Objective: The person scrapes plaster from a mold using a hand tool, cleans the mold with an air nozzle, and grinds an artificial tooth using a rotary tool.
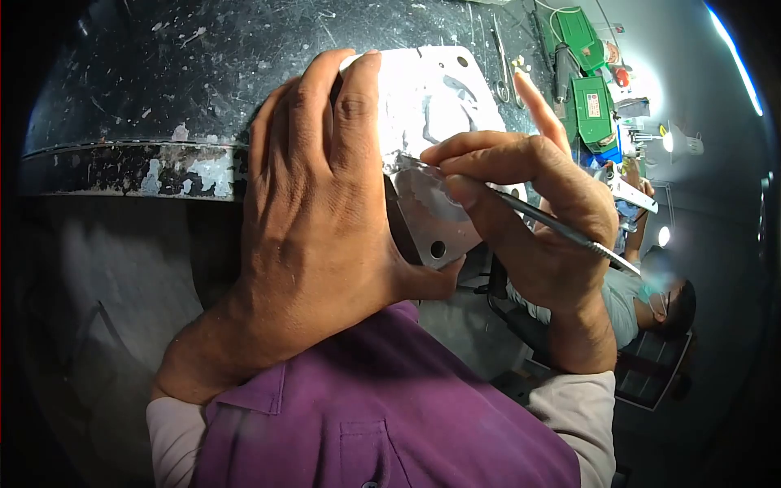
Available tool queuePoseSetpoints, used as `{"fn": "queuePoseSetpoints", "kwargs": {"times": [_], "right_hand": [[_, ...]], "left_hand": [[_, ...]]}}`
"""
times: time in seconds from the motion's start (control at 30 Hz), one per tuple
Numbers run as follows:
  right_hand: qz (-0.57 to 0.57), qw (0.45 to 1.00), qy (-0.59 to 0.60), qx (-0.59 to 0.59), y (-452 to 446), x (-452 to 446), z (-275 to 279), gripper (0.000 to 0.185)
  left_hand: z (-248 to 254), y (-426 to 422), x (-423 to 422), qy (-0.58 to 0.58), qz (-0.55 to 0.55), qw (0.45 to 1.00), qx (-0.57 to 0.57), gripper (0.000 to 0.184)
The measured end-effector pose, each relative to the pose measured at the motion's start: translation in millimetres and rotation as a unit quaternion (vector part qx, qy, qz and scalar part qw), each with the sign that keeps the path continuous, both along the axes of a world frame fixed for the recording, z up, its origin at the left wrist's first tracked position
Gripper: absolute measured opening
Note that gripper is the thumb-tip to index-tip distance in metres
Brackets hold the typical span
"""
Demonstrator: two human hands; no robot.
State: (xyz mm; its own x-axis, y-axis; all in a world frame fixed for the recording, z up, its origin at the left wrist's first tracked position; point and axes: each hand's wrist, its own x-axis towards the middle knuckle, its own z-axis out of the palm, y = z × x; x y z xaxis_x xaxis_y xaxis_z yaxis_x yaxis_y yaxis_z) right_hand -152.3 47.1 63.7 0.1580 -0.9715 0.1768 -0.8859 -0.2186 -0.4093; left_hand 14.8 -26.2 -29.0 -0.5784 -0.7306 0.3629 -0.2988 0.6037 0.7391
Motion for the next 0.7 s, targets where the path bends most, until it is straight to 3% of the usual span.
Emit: {"fn": "queuePoseSetpoints", "kwargs": {"times": [0.33,0.43,0.5,0.6,0.63,0.7], "right_hand": [[0.049,0.995,0.078,-0.036,-6.9,-5.5,2.9,0.014],[0.026,0.999,0.043,0.008,-9.4,-8.7,4.6,0.01],[-0.003,0.986,-0.143,0.084,-10.2,-20.1,-0.2,0.007],[-0.017,0.98,-0.193,0.039,2.4,-16.4,-12.4,0.005],[-0.012,0.992,-0.127,-0.003,4.3,-9.0,-14.4,0.005],[-0.006,0.991,-0.134,-0.01,4.6,-5.2,-18.0,0.005]], "left_hand": [[3.9,-0.5,0.9,-0.018,-0.004,1.0,0.009,0.133],[5.5,-1.3,3.2,-0.022,-0.009,0.999,0.023,0.133],[3.9,-1.7,4.1,-0.032,-0.014,0.999,0.021,0.134],[4.4,-2.3,7.0,-0.026,-0.015,0.999,0.014,0.136],[3.6,-2.5,10.6,-0.026,-0.014,0.999,0.014,0.136],[2.9,-2.9,17.1,-0.032,-0.015,0.999,0.003,0.137]]}}
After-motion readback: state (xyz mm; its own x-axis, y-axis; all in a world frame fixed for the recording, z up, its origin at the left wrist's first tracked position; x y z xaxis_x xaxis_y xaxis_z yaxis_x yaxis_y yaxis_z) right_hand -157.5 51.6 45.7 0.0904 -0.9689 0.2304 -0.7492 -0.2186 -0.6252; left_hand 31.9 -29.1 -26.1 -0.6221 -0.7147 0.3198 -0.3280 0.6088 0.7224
